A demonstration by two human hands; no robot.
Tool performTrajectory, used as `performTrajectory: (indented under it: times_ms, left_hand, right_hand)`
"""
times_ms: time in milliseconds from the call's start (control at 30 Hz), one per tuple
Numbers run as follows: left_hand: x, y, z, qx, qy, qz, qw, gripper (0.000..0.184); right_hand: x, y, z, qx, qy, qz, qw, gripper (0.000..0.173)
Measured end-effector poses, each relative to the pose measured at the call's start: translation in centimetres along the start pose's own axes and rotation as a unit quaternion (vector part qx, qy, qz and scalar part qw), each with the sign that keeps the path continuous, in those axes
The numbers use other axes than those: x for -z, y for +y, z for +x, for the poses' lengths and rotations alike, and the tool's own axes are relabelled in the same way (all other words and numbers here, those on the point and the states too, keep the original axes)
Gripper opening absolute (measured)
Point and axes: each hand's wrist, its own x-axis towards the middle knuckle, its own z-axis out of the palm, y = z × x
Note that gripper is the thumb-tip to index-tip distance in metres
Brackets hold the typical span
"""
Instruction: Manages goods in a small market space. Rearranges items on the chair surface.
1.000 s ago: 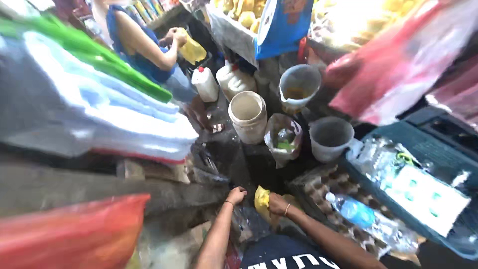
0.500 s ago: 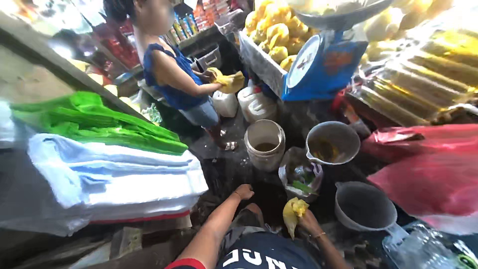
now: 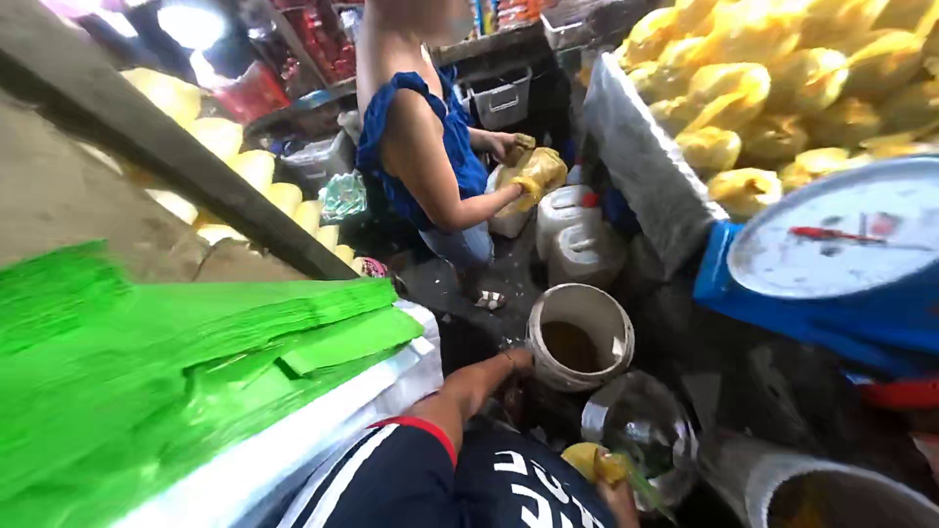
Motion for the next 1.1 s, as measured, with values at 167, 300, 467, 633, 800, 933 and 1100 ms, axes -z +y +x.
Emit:
performTrajectory:
  times_ms: [167,300,467,633,800,933,1100]
  left_hand:
    - [5.4,-3.0,0.2,0.062,-0.014,0.01,0.998,0.038]
    - [8.1,-5.2,1.7,0.1,-0.021,-0.037,0.994,0.043]
    - [9.8,-7.7,3.1,0.083,0.013,-0.075,0.994,0.044]
    - [13.4,-10.4,4.5,0.101,0.024,-0.103,0.989,0.046]
    - [19.4,-14.8,7.3,0.1,0.051,-0.137,0.984,0.046]
    - [25.0,-20.7,8.7,0.116,0.051,-0.168,0.978,0.045]
    - [30.2,-30.3,8.1,0.213,0.053,-0.219,0.951,0.048]
  right_hand:
    - [-0.9,-4.6,3.7,0.061,0.032,0.093,0.993,0.045]
    - [-0.5,-9.2,6.3,0.011,0.032,0.114,0.993,0.047]
    - [-0.7,-11.6,10.7,0.032,0.032,0.089,0.995,0.048]
    - [-0.5,-14.1,13.1,0.016,0.042,0.096,0.994,0.049]
    - [-2.0,-19.3,15.4,-0.005,0.055,0.071,0.996,0.05]
    - [-5.4,-24.2,18.9,0.013,0.048,0.01,0.999,0.05]
    - [-11.2,-33.3,23.5,-0.01,-0.007,-0.017,1.0,0.046]
